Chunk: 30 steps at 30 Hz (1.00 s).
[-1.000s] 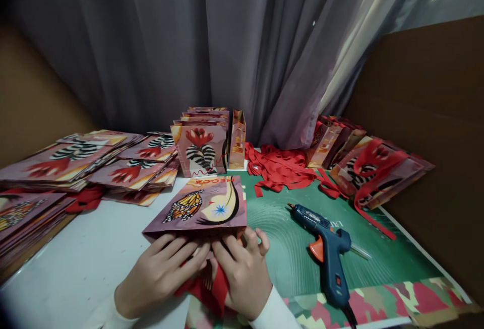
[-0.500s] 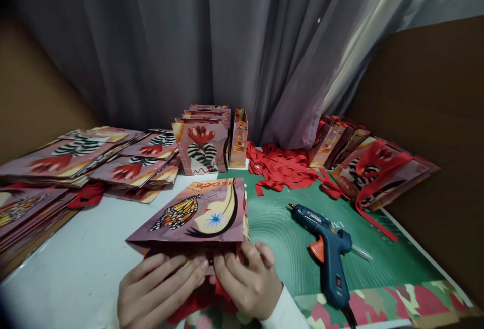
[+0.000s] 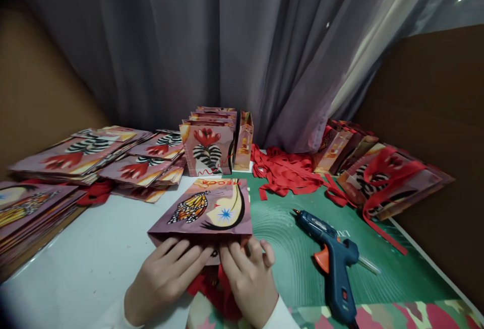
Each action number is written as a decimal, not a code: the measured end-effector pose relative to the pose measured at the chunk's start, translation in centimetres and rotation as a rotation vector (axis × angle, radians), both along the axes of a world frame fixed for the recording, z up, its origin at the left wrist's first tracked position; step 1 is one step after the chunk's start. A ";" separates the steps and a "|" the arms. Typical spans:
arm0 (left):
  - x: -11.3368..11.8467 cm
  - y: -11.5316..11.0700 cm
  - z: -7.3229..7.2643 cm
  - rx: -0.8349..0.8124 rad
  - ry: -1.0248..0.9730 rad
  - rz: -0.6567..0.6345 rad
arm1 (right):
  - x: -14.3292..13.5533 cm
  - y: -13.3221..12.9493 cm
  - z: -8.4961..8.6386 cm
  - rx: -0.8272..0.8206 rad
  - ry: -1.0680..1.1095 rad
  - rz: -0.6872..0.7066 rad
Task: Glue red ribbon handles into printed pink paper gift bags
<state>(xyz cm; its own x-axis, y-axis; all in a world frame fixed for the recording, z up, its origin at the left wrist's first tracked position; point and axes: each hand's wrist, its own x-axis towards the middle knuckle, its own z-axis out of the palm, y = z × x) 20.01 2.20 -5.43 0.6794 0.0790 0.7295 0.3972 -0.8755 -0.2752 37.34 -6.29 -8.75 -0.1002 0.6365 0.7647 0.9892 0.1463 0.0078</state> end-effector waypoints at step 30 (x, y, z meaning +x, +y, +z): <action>-2.0 2.8 0.8 0.009 0.006 -0.074 | 4.2 0.8 0.4 0.077 -0.188 0.001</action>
